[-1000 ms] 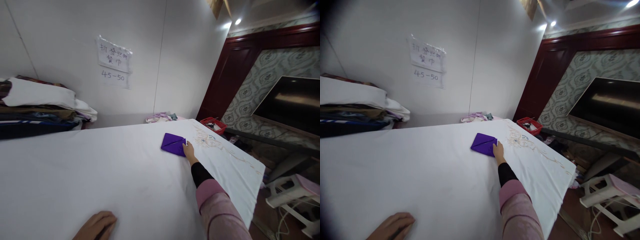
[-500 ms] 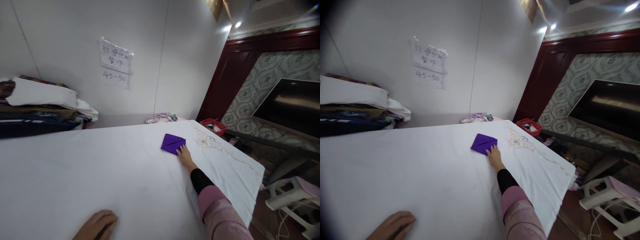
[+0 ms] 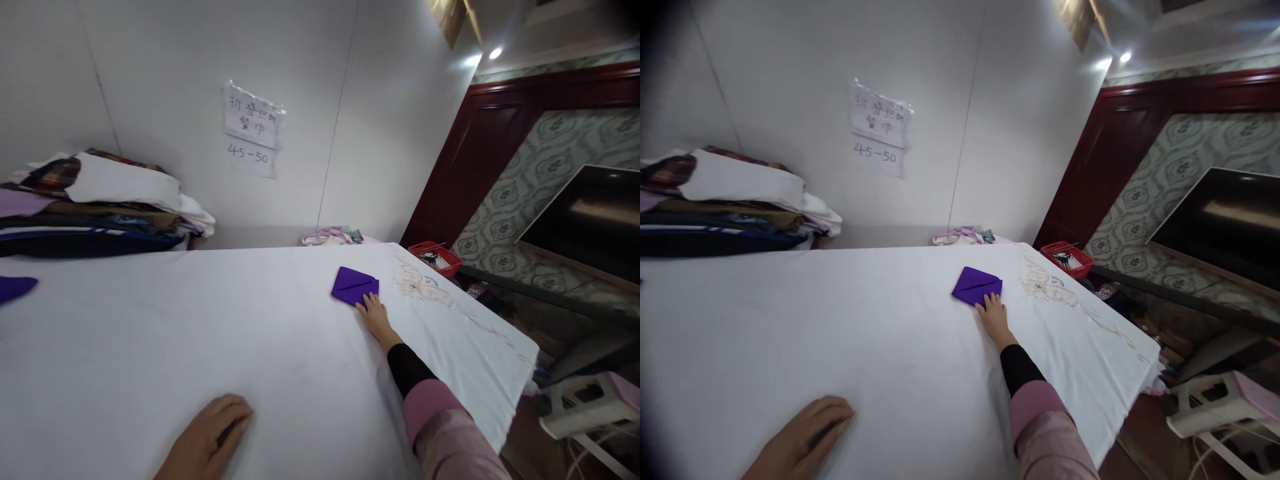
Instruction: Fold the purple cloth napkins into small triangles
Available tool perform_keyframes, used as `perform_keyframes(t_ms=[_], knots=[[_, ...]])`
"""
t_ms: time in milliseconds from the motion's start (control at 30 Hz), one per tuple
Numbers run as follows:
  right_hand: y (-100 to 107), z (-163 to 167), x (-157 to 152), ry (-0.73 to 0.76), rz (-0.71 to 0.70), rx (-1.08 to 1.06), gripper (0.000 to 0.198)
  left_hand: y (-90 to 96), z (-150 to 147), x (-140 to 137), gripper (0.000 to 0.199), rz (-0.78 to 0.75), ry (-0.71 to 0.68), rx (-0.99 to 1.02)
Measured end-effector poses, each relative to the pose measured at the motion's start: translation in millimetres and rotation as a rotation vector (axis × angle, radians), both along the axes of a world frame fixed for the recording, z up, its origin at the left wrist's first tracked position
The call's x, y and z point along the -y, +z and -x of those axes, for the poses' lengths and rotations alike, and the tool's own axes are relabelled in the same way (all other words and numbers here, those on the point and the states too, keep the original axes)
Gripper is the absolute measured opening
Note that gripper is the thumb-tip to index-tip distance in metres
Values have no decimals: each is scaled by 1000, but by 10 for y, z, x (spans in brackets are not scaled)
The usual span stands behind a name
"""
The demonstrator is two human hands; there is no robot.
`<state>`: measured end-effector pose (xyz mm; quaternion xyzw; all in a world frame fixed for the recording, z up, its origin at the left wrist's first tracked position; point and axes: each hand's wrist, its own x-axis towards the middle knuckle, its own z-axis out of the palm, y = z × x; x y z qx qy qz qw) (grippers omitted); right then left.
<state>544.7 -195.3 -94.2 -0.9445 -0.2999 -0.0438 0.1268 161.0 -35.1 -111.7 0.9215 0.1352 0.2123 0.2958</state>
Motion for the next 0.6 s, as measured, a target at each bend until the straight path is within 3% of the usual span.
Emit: perform_keyframes(t_ms=[133, 233, 367, 500, 600], knots=[[63, 200, -8, 65, -80, 25, 51, 109, 24, -28, 22, 62, -3, 36], [69, 559, -36, 272, -230, -60, 51, 186, 119, -212, 27, 43, 86, 105], [96, 1250, -1, 552, -366, -391, 53, 344, 449, -700, 29, -62, 368, 125], [67, 1798, 74, 713, -199, -673, 46, 499, 1067, -1291, 25, -282, 723, -28], [-116, 2086, 5, 798, -201, -750, 40, 554, 1556, -1580, 33, -384, 980, -205]])
